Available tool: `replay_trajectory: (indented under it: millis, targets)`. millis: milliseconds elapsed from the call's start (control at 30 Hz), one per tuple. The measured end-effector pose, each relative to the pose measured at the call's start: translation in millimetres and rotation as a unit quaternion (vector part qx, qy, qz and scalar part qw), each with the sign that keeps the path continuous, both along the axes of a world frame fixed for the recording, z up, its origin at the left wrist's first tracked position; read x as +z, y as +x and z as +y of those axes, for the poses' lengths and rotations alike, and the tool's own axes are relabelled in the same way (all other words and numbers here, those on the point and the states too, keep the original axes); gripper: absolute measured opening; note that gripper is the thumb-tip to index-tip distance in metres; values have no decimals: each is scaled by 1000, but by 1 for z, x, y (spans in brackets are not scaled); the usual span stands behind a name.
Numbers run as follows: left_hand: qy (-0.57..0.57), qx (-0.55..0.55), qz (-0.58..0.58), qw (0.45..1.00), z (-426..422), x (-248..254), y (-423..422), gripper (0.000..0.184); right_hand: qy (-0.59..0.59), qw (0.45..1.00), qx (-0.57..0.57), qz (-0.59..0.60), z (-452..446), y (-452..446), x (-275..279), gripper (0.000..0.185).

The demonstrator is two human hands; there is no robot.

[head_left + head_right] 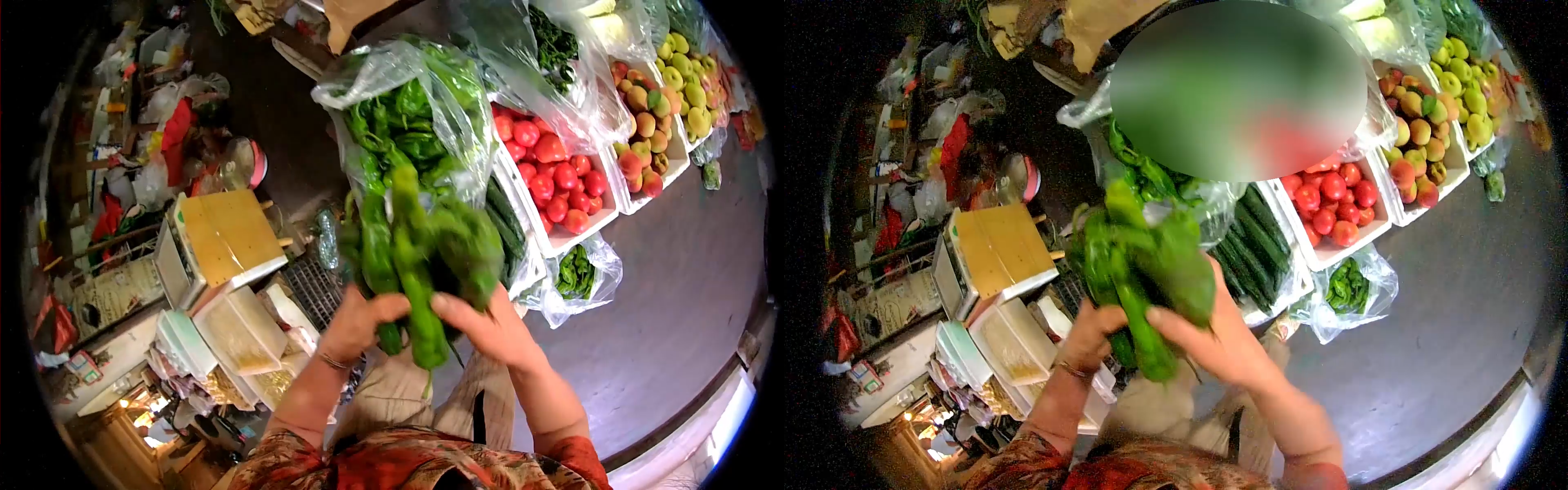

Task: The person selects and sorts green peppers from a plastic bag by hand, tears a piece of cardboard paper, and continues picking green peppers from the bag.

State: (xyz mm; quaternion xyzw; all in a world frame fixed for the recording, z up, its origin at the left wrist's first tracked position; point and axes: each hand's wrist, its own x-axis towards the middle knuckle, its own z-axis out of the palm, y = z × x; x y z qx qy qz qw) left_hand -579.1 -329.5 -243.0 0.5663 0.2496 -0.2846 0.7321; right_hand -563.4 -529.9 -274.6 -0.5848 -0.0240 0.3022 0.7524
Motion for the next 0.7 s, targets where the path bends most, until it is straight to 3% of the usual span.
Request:
replay_trajectory:
  millis: [100,133,267,333,400,467,500,567,600,633,667,700]
  targets:
    - [-89,59,27,994,32,-7,55,37,69,984,-20,160,47,57,-14,55]
    - [-110,77,47,990,42,-21,70,36,39,975,-11,217,57,71,-28,51]
    - [-159,20,145,976,67,-70,119,39,100,910,8,402,73,110,-88,48]
    - [-182,-5,147,972,71,-87,145,41,122,907,-6,403,76,132,-100,48]
    - [-180,-57,97,977,74,-96,177,41,105,936,9,336,74,162,-105,48]
    - [-220,-49,15,974,86,-116,206,44,-5,968,17,250,69,198,-117,48]
    - [-78,-111,29,990,81,-103,232,46,-77,980,6,185,68,216,-93,49]
    - [41,-158,-63,985,75,-110,277,51,-243,967,-75,6,67,251,-102,55]
    - [61,-140,-145,978,74,-131,288,55,-331,927,-141,-103,68,264,-134,61]
    - [86,-120,-226,963,74,-152,298,59,-333,927,-142,-99,67,268,-147,61]
    - [154,-94,-288,940,70,-172,307,63,-344,910,-146,-179,66,273,-156,67]
    - [414,-118,-321,844,62,-180,306,66,-351,887,-149,-259,66,276,-158,74]
